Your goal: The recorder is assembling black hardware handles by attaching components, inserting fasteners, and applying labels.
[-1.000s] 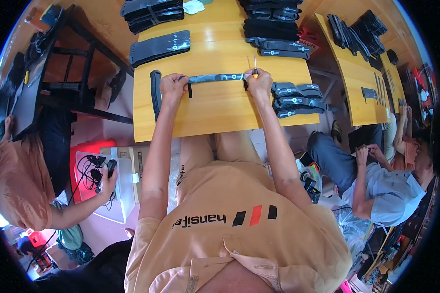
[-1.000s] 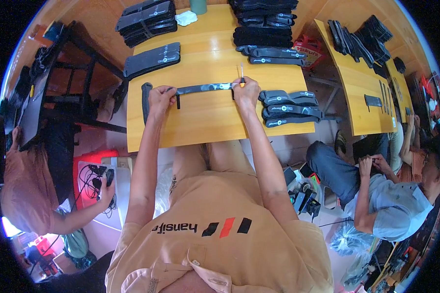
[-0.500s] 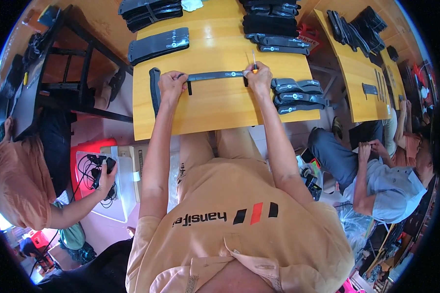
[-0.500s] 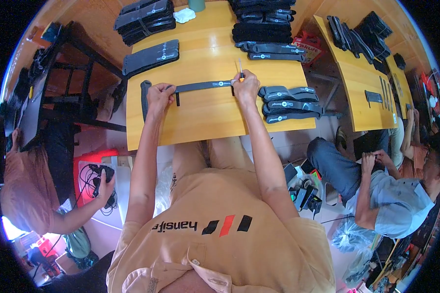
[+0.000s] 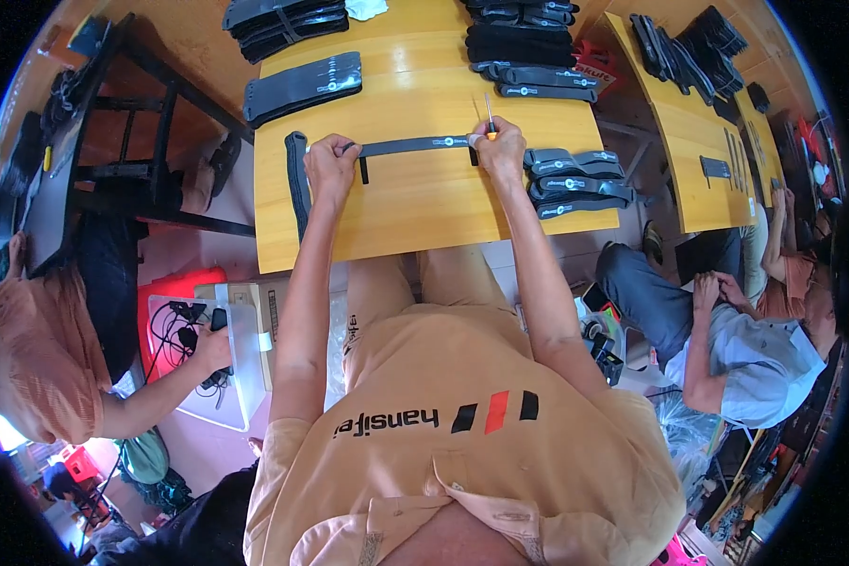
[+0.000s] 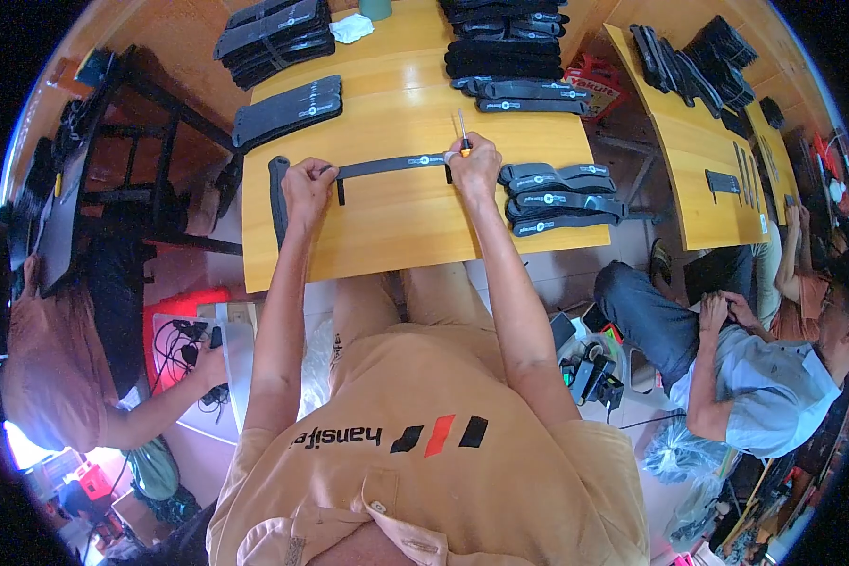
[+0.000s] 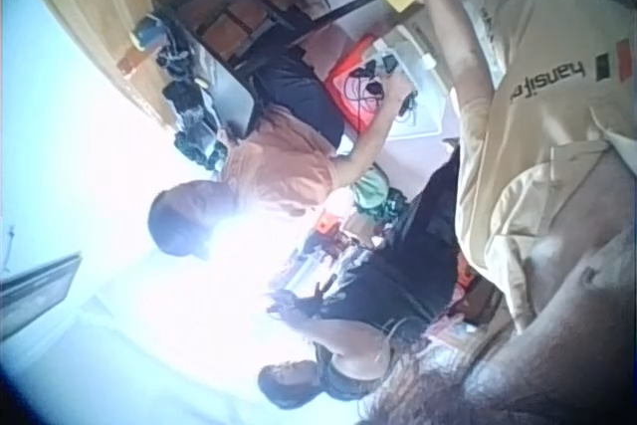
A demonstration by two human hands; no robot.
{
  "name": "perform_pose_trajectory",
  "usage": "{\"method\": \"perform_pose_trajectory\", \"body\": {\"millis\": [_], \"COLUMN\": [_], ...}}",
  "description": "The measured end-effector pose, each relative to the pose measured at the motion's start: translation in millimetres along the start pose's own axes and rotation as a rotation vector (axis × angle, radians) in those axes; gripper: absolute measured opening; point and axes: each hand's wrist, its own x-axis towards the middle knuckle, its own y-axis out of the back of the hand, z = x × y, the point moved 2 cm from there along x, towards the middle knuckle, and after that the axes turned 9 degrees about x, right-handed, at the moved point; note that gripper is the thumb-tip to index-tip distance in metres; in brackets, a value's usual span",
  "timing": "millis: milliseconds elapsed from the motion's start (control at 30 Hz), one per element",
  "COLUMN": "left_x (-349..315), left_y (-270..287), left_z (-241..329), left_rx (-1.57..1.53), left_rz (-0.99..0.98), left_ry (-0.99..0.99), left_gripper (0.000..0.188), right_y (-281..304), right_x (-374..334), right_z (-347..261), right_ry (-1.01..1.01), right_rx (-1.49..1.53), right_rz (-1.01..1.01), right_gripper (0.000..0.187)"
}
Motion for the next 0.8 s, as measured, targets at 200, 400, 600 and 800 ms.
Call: {"method": "perform_pose_trajectory", "body": {"millis": [200, 400, 600, 800], "left_x": [-3.7, -2.6, 1.4, 1.6], "left_y": [4.6, 8.5, -0.2, -2.8], "left_z": [7.4, 7.1, -4.7, -16.9], "left_rx": [0.084, 0.097, -0.008, 0.000], "left_rz": [0.048, 0.049, 0.005, 0.003], "left_ry": [-0.063, -0.020, -0.024, 0.056], "left_gripper": [0.013, 0.026, 0.012, 0.012], "right_y": [2.5, 1.0, 0.6, -2.9], "right_x": [-2.6, 0.9, 0.8, -6.7], "right_z": [-5.4, 0.4, 3.0, -9.9], "right_ry": [0.030, -0.042, 0.043, 0.158], "right_rx": [-0.013, 0.075, 0.018, -0.133], "right_rz": [0.015, -0.022, 0.006, 0.083], "right_gripper": [0.009, 0.009, 0.006, 0.011]}}
